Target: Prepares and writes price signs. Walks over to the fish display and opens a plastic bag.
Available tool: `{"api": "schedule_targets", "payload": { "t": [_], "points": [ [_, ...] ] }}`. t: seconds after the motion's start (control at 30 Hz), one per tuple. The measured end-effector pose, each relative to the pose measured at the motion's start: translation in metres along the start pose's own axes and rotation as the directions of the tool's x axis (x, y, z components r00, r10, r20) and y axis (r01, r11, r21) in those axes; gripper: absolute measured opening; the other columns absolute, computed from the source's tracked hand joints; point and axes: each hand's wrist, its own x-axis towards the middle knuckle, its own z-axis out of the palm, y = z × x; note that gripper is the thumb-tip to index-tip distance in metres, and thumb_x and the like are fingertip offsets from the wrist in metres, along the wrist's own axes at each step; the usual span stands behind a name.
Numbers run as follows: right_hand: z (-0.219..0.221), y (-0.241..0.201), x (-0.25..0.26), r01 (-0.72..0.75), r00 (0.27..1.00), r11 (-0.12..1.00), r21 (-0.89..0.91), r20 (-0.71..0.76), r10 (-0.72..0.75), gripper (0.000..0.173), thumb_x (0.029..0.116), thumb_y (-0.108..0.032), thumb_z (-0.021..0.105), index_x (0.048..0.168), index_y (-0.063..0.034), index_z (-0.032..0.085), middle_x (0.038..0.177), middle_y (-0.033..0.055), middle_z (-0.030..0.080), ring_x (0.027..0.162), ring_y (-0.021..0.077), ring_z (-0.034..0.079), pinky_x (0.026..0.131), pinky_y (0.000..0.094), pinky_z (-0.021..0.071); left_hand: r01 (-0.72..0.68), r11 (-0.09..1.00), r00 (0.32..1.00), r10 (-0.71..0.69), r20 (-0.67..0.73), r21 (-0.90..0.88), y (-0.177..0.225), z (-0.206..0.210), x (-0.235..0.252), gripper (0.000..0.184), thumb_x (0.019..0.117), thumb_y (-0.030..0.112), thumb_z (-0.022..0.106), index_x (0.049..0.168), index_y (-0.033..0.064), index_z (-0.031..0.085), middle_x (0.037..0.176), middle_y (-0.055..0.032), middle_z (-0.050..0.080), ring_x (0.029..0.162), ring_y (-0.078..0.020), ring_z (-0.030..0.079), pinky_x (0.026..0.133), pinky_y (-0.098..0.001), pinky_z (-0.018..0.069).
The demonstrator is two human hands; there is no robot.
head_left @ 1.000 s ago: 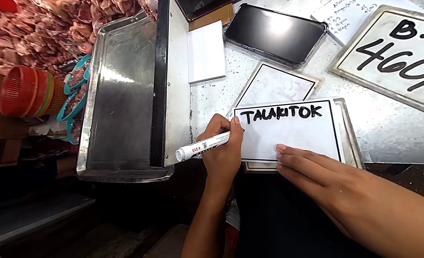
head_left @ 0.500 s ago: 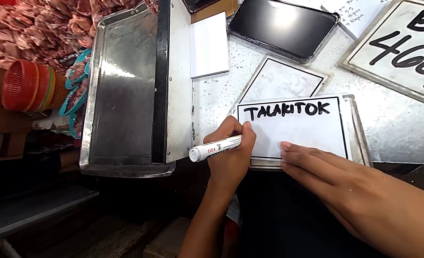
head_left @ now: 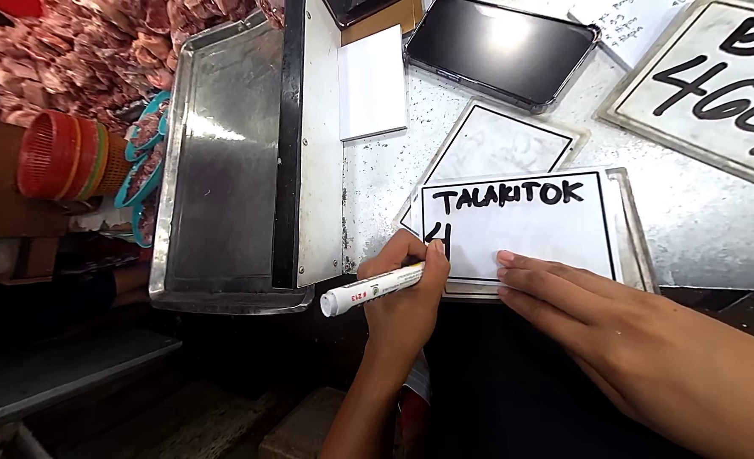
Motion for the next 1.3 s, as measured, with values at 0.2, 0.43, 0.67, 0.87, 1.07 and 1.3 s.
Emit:
{"api": "schedule_targets", "payload": {
  "t": [0.2,0.43,0.67,0.87,1.07,1.3],
  "points": [
    [0.000,0.002,-0.002,0.013,1.000,1.000,0.001,-0.001,-0.013,0.032,0.0947,0.003,0.044,0.111,0.0037,0.071,0.118,0.0170,0.072,0.122,0.0336,0.065,0.105,0.0342,0.0510,-0.011,0.998,1.000,0.010,0.025,0.055,0.008,0.021,0.023,0.023,0.0865,0.004,0.065,0.070,0.0153,0.054,0.053,0.0128,0.047,0.046,0.0073,0.045,0.044,-0.0104,0.0391],
    [0.000,0.003,-0.003,0.011,1.000,0.999,0.030,-0.019,-0.011,0.033,0.0956,0.003,0.043,0.112,0.0036,0.071,0.118,0.0169,0.072,0.122,0.0328,0.065,0.106,0.0334,0.0497,-0.013,0.986,0.999,0.007,0.032,0.169,0.008,0.021,0.018,0.024,0.0827,0.005,0.066,0.066,0.0167,0.054,0.054,0.0133,0.049,0.048,0.0084,0.048,0.046,-0.0103,0.0405],
    [0.001,0.004,-0.003,0.023,0.999,0.999,0.025,-0.032,-0.022,0.032,0.0967,0.003,0.042,0.111,0.0038,0.071,0.118,0.0169,0.072,0.122,0.0323,0.066,0.106,0.0332,0.0500,-0.040,0.991,0.996,0.028,0.088,0.127,0.015,0.029,0.018,0.023,0.0798,0.004,0.068,0.064,0.0142,0.055,0.055,0.0120,0.050,0.050,0.0090,0.048,0.047,-0.0092,0.0407],
    [0.001,0.002,-0.004,0.014,1.000,1.000,0.011,-0.027,-0.014,0.033,0.0959,0.004,0.042,0.111,0.0042,0.071,0.119,0.0175,0.072,0.122,0.0326,0.066,0.106,0.0335,0.0499,-0.058,0.990,0.994,0.045,0.103,0.128,0.010,0.034,0.028,0.022,0.0847,0.005,0.066,0.068,0.0147,0.055,0.054,0.0117,0.049,0.047,0.0069,0.047,0.045,-0.0106,0.0394],
    [0.002,0.003,-0.003,0.012,0.999,1.000,0.013,-0.040,-0.012,0.032,0.0962,0.004,0.042,0.111,0.0040,0.071,0.118,0.0169,0.073,0.121,0.0323,0.066,0.106,0.0334,0.0501,-0.093,0.992,0.981,0.076,0.178,0.087,0.013,0.018,0.007,0.018,0.0837,0.004,0.066,0.067,0.0075,0.059,0.059,0.0092,0.056,0.056,0.0097,0.052,0.052,-0.0076,0.0434],
    [0.003,0.003,-0.006,0.008,0.999,1.000,0.005,-0.051,-0.007,0.034,0.0955,0.004,0.042,0.112,0.0021,0.072,0.117,0.0146,0.072,0.119,0.0316,0.066,0.103,0.0331,0.0512,-0.114,0.987,0.984,0.096,0.150,0.112,0.014,0.040,0.024,0.020,0.0828,0.004,0.067,0.068,0.0111,0.056,0.055,0.0086,0.050,0.049,0.0058,0.049,0.046,-0.0111,0.0410]
  ]
}}
